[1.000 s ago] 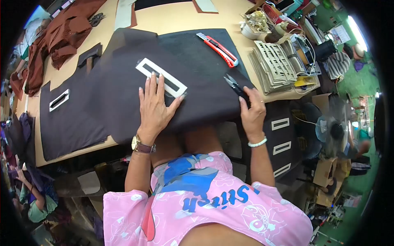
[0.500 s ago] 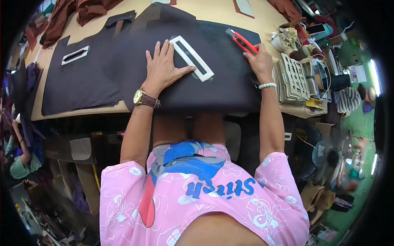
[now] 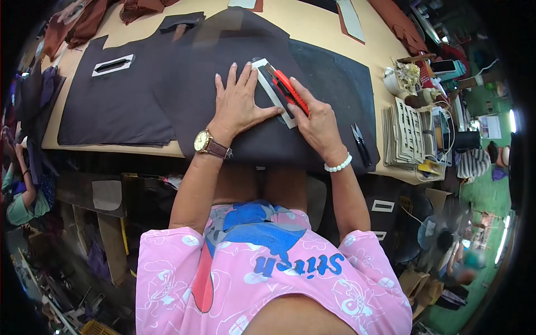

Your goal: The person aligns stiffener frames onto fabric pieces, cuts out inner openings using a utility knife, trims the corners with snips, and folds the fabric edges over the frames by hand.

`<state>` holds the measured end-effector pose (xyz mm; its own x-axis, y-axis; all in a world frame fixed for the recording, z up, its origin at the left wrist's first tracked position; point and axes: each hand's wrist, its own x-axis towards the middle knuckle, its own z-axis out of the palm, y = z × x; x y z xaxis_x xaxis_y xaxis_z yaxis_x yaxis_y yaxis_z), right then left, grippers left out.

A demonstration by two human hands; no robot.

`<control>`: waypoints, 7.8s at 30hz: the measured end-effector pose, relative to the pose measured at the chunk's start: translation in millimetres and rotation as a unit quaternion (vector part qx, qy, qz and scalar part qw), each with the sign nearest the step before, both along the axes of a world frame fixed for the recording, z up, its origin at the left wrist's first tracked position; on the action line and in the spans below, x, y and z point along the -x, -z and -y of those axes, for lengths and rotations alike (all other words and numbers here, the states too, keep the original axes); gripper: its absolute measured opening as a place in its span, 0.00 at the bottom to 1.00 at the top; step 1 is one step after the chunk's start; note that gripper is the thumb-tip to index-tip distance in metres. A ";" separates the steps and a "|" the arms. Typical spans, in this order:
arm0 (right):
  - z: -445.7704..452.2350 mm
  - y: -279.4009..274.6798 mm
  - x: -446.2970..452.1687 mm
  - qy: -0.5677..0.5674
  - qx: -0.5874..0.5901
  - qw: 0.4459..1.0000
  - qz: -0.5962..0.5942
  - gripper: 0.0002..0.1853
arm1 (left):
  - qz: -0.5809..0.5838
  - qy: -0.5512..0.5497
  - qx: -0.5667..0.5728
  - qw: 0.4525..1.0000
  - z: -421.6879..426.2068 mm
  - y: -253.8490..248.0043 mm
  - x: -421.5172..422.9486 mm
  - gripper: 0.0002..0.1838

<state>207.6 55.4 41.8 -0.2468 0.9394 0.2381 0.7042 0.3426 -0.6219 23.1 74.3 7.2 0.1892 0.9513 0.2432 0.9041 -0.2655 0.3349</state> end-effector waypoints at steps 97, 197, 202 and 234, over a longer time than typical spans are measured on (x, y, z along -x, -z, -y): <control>-48.5 21.2 -138.2 0.255 -0.179 0.938 0.152 0.15 | 0.298 -0.164 -0.094 0.936 -65.3 11.8 122.5 0.12; 98.2 -17.8 35.8 0.108 0.189 0.750 -0.624 0.09 | 0.799 -0.108 0.093 0.584 95.0 -59.7 -72.6 0.04; 99.2 -14.4 37.8 0.115 0.161 0.776 -0.599 0.10 | 0.810 -0.101 0.086 0.571 95.1 -61.0 -72.6 0.04; 64.7 -52.1 -18.8 -0.096 -0.256 0.961 -0.032 0.22 | 0.760 -0.048 0.177 0.624 97.1 -62.3 -49.0 0.09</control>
